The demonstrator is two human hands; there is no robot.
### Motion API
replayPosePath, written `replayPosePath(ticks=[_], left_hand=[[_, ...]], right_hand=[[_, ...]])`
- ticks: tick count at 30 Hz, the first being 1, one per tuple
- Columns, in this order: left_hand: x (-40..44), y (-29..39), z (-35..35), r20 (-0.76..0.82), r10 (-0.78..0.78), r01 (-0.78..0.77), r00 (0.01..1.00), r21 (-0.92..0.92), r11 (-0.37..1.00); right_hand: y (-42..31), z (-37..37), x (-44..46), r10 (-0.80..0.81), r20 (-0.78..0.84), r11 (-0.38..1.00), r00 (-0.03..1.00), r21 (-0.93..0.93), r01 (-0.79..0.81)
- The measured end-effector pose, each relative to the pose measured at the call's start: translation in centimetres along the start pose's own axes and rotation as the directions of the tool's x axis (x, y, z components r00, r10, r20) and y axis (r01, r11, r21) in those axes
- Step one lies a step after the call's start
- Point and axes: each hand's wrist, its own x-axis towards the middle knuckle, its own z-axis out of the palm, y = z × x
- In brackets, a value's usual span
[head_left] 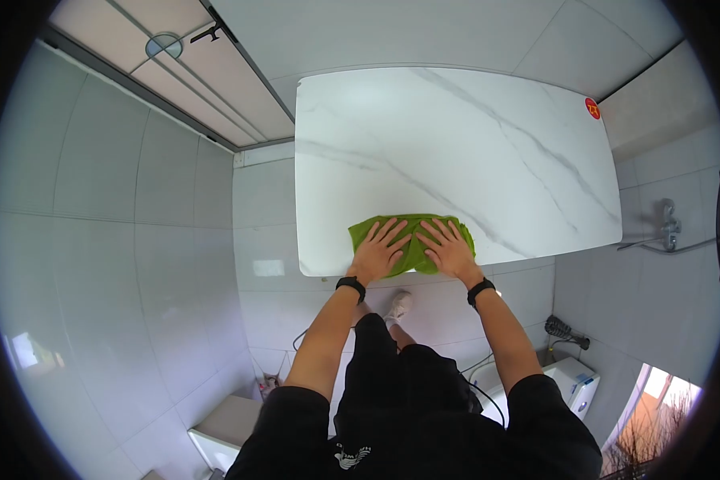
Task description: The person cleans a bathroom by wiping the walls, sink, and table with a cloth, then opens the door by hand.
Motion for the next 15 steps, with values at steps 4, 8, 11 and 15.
replayPosePath(ticks=[4, 8, 11, 15], left_hand=[[1.8, -0.9, -0.1, -0.043, -0.039, 0.038, 0.998, -0.023, 0.999], [4.2, -1.5, -0.5, -0.086, -0.120, 0.119, 0.989, -0.014, 0.993], [6.4, -2.1, -0.5, -0.115, -0.185, 0.189, 0.976, 0.021, 0.982], [9.8, -3.9, -1.1, -0.151, -0.245, 0.248, 0.958, -0.003, 0.969]], right_hand=[[1.9, -1.2, 2.0, -0.046, -0.017, 0.999, 0.999, -0.008, 0.046], [3.9, -2.0, 5.0, -0.076, -0.044, 0.997, 0.996, -0.011, 0.076], [5.4, -2.7, 7.6, -0.079, -0.061, 0.997, 0.995, -0.017, 0.078], [7.9, -3.2, 12.0, -0.074, -0.061, 0.997, 0.995, -0.022, 0.073]])
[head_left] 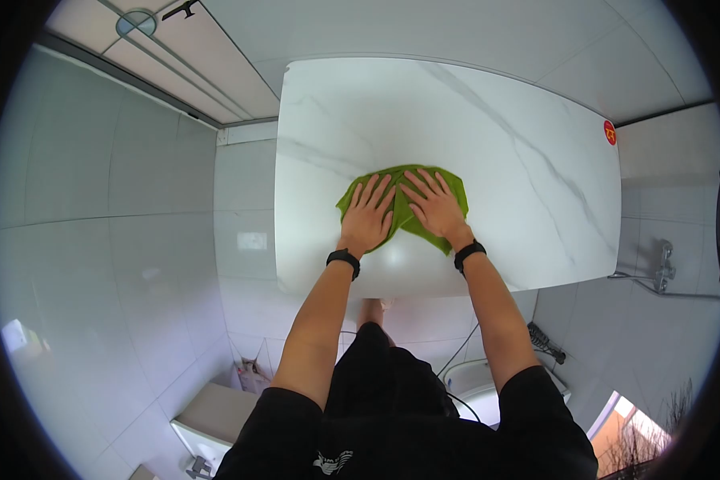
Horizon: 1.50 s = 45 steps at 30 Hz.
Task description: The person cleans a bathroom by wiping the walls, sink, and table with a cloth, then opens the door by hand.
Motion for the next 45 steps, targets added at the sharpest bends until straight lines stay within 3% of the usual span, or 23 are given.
replayPosePath(ticks=[13, 21, 25, 32, 35, 37, 41, 45], left_hand=[[16.6, -4.7, -0.5, -0.076, -0.130, 0.132, 0.989, 0.015, 0.991], [26.6, -8.3, 0.3, -0.067, -0.096, 0.102, 0.993, 0.090, 0.991], [30.0, -8.9, 0.5, -0.107, -0.090, 0.102, 0.990, 0.112, 0.988], [31.3, -8.5, 1.4, -0.129, -0.096, 0.120, 0.987, 0.191, 0.974], [31.8, -8.8, 2.0, -0.147, -0.118, 0.147, 0.982, 0.206, 0.967], [31.3, -7.8, 2.4, -0.188, -0.157, 0.194, 0.970, 0.202, 0.960], [26.8, -4.6, 3.4, -0.198, -0.190, 0.234, 0.962, 0.229, 0.945], [20.2, -2.0, 3.7, -0.228, -0.224, 0.254, 0.947, 0.112, 0.961]], right_hand=[[11.7, -2.5, 13.4, -0.028, -0.016, 0.999, 0.999, -0.020, 0.028], [18.8, -3.1, 20.4, -0.023, -0.093, 1.000, 0.995, -0.008, 0.022], [21.7, -3.1, 22.4, -0.035, -0.115, 0.995, 0.993, -0.099, 0.023], [22.6, -3.0, 22.2, -0.036, -0.142, 0.992, 0.989, -0.126, 0.018], [22.9, -2.5, 22.9, -0.041, -0.159, 0.965, 0.986, -0.261, -0.002], [21.6, -1.7, 22.1, 0.066, -0.230, 0.974, 0.971, -0.195, -0.112], [18.5, -1.2, 18.8, 0.053, -0.180, 0.977, 0.982, -0.195, -0.088], [14.3, -0.8, 13.8, 0.017, -0.135, 0.985, 0.991, -0.170, -0.040]])
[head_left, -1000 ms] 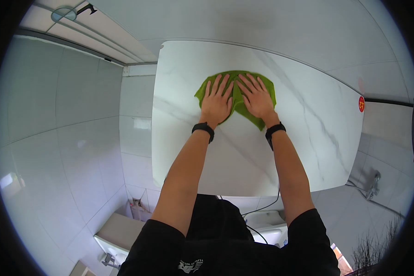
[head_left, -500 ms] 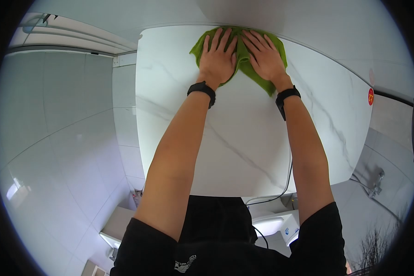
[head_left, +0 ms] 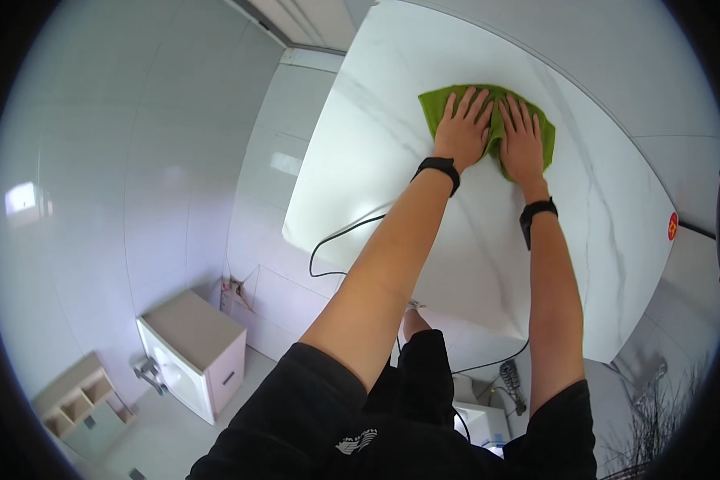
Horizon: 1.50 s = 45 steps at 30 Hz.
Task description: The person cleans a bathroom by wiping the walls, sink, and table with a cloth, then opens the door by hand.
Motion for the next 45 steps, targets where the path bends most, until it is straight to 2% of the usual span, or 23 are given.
replayPosePath(ticks=[7, 11, 15, 18, 21, 23, 26, 30, 34, 45], left_hand=[[-12.1, 5.9, -2.8, 0.113, -0.066, 0.062, 0.991, 0.033, 0.997], [-19.5, 9.4, -4.3, 0.190, 0.018, -0.015, 0.982, -0.020, 1.000], [-23.9, 13.2, -4.3, 0.304, 0.091, -0.094, 0.948, -0.006, 0.996], [-25.0, 15.3, -4.9, 0.360, 0.101, -0.107, 0.927, -0.004, 0.994], [-23.8, 14.9, -5.4, 0.421, 0.148, -0.138, 0.895, -0.056, 0.989], [-22.5, 14.3, -5.9, 0.444, 0.180, -0.150, 0.878, -0.101, 0.983], [-18.7, 13.2, -5.4, 0.375, 0.214, -0.220, 0.902, -0.029, 0.975], [-11.7, 12.4, -3.3, 0.377, 0.252, -0.234, 0.891, -0.095, 0.968], [-5.6, 11.7, -2.5, 0.262, 0.292, -0.270, 0.920, -0.118, 0.956], [7.3, 9.9, 0.7, 0.166, 0.230, -0.209, 0.959, -0.139, 0.968]], right_hand=[[-4.5, -0.5, -11.3, -0.116, -0.004, 0.988, 0.993, 0.105, 0.116], [-5.1, -2.3, -20.0, -0.160, -0.037, 0.968, 0.986, 0.191, 0.164], [-5.0, -4.3, -28.7, -0.149, 0.035, 0.961, 0.988, 0.240, 0.136], [-4.3, -5.2, -31.4, -0.187, 0.070, 0.949, 0.980, 0.271, 0.162], [-2.2, -5.7, -31.1, -0.258, 0.092, 0.903, 0.962, 0.376, 0.206], [-1.0, -6.0, -29.7, -0.233, 0.105, 0.915, 0.967, 0.361, 0.181], [1.0, -6.7, -26.8, -0.190, 0.127, 0.935, 0.973, 0.327, 0.140], [5.1, -6.1, -22.0, -0.108, 0.089, 0.942, 0.990, 0.328, 0.073], [8.7, -5.6, -17.1, -0.076, 0.060, 0.961, 0.995, 0.271, 0.057], [15.0, -3.3, -5.6, 0.009, 0.014, 0.985, 1.000, 0.171, -0.012]])
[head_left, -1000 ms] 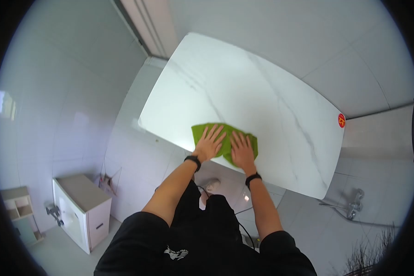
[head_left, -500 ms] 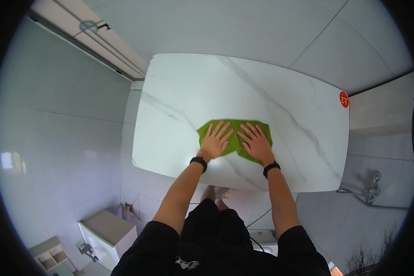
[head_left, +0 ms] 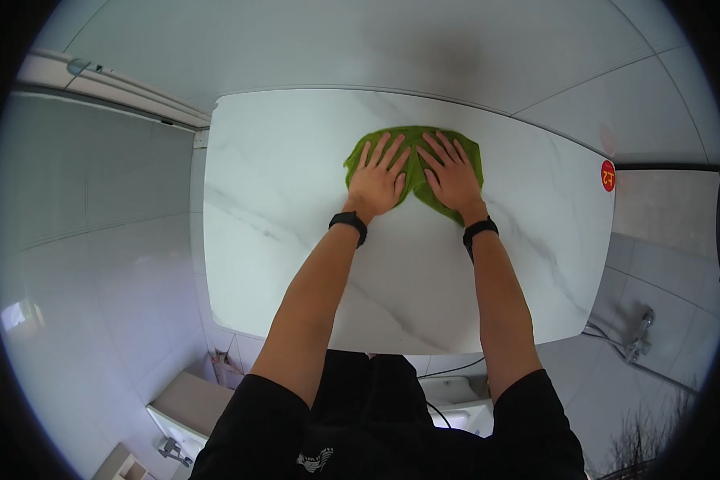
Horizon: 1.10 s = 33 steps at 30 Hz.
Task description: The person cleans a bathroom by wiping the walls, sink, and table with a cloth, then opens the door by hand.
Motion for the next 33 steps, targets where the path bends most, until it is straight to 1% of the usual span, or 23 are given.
replayPosePath(ticks=[3, 5, 7, 8, 9, 10, 13, 14, 19, 25, 29, 31, 32, 33], left_hand=[[2.7, -0.9, 0.6, 0.002, -0.024, 0.024, 1.000, 0.029, 0.999], [4.2, -1.2, 0.6, 0.015, -0.042, 0.041, 0.999, 0.054, 0.998], [6.4, -1.0, 0.3, 0.126, -0.077, 0.062, 0.989, 0.115, 0.991], [6.8, -1.6, 0.7, 0.105, -0.067, 0.054, 0.992, 0.118, 0.992], [7.0, -1.7, 0.8, 0.090, -0.074, 0.064, 0.993, 0.109, 0.992], [7.3, -1.8, 0.7, 0.092, -0.071, 0.060, 0.993, 0.117, 0.991], [8.0, -1.8, 0.3, 0.041, -0.055, 0.050, 0.998, 0.114, 0.992], [7.3, -2.4, 0.0, 0.030, -0.054, 0.050, 0.998, 0.114, 0.992], [7.5, -2.8, 0.0, 0.010, -0.051, 0.049, 0.999, 0.131, 0.990], [7.6, -3.2, 0.5, -0.025, -0.038, 0.042, 0.999, 0.186, 0.982], [7.4, -3.2, 0.6, -0.008, -0.054, 0.055, 0.998, 0.254, 0.966], [7.0, -2.7, 0.7, -0.009, -0.092, 0.091, 0.996, 0.255, 0.963], [6.9, -2.3, 1.1, -0.030, -0.113, 0.117, 0.993, 0.261, 0.958], [6.9, -1.8, 1.4, -0.055, -0.128, 0.138, 0.990, 0.270, 0.953]], right_hand=[[1.5, 0.2, 2.3, 0.012, -0.038, 1.000, 0.999, -0.021, -0.013], [2.3, 0.5, 3.6, 0.015, -0.051, 1.000, 0.999, 0.011, -0.014], [3.7, 0.7, 4.3, 0.025, -0.048, 1.000, 0.999, 0.012, -0.024], [3.6, 0.3, 4.8, 0.013, -0.062, 1.000, 0.998, -0.010, -0.014], [3.6, 0.4, 5.0, 0.016, -0.047, 1.000, 0.999, 0.004, -0.016], [3.9, 0.4, 5.2, 0.015, -0.070, 0.999, 0.997, 0.043, -0.012], [4.0, 0.1, 5.2, 0.043, -0.081, 0.997, 0.996, 0.071, -0.037], [2.9, 0.1, 5.4, 0.041, -0.078, 0.998, 0.996, 0.057, -0.037], [2.7, 0.0, 5.7, 0.039, -0.085, 0.998, 0.996, 0.043, -0.035], [2.7, 0.3, 5.7, 0.051, -0.164, 0.992, 0.985, 0.119, -0.032], [2.8, 0.9, 5.8, 0.040, -0.227, 0.992, 0.973, 0.128, -0.011], [2.8, 1.0, 5.6, 0.045, -0.246, 0.991, 0.968, 0.131, -0.013], [2.9, 1.1, 5.5, 0.058, -0.192, 0.988, 0.980, 0.151, -0.029], [2.9, 1.1, 5.4, 0.046, -0.185, 0.992, 0.982, 0.121, -0.024]])
